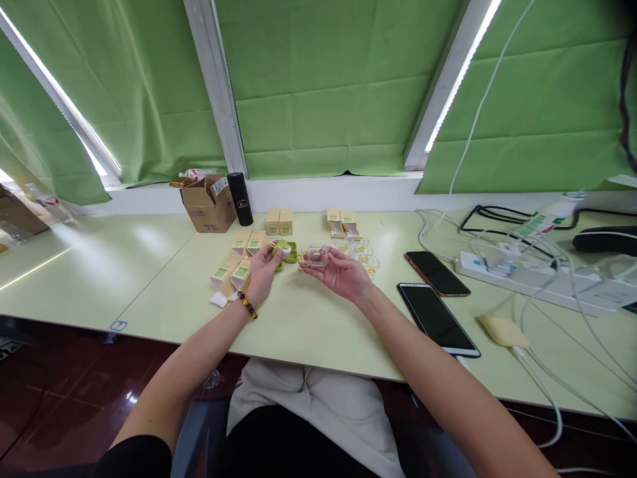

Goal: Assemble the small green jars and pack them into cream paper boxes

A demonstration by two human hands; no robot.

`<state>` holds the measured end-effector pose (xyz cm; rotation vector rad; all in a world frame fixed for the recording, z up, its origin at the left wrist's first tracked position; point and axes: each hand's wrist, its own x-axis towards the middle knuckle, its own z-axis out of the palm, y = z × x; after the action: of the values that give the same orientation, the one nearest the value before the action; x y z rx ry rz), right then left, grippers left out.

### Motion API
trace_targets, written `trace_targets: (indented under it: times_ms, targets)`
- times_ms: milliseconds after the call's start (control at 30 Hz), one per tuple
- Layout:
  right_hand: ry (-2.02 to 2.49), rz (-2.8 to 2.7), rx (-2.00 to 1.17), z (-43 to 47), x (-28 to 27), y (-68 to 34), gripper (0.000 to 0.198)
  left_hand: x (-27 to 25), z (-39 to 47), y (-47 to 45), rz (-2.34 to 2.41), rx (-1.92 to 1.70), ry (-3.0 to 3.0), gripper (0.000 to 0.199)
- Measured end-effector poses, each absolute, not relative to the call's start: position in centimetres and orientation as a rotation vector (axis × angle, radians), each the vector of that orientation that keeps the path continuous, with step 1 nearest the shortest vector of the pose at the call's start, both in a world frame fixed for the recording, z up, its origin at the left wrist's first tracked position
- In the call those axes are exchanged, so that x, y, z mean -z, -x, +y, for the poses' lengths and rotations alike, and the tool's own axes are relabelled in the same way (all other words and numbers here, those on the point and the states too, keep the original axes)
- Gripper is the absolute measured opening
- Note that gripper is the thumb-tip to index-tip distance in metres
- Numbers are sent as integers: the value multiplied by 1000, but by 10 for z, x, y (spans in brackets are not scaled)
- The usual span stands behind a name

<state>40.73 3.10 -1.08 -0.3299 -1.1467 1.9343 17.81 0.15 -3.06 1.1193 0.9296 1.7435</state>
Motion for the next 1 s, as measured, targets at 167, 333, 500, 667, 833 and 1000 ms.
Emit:
trace_targets:
  times_ms: [167, 333, 500, 667, 833, 1000]
  targets:
    - [368, -1104, -1905, 29, 21, -403, 44, 31, -1, -176, 869, -1737, -1078, 49]
    - [478, -1204, -1612, 28, 29, -395, 65, 32, -1, -175, 831, -1740, -1049, 51]
    - [580, -1497, -1267, 24, 36, -386, 63, 30, -3, -176, 813, -1740, -1118, 50]
    - [670, -1834, -717, 15, 37, -384, 49, 26, -8, -178, 781, -1727, -1221, 53]
    - [697, -1840, -606, 14, 39, -384, 49, 24, -11, -180, 781, -1668, -1346, 59]
    - [725, -1767, -592, 16, 39, -383, 44, 22, -15, -183, 787, -1618, -1446, 58]
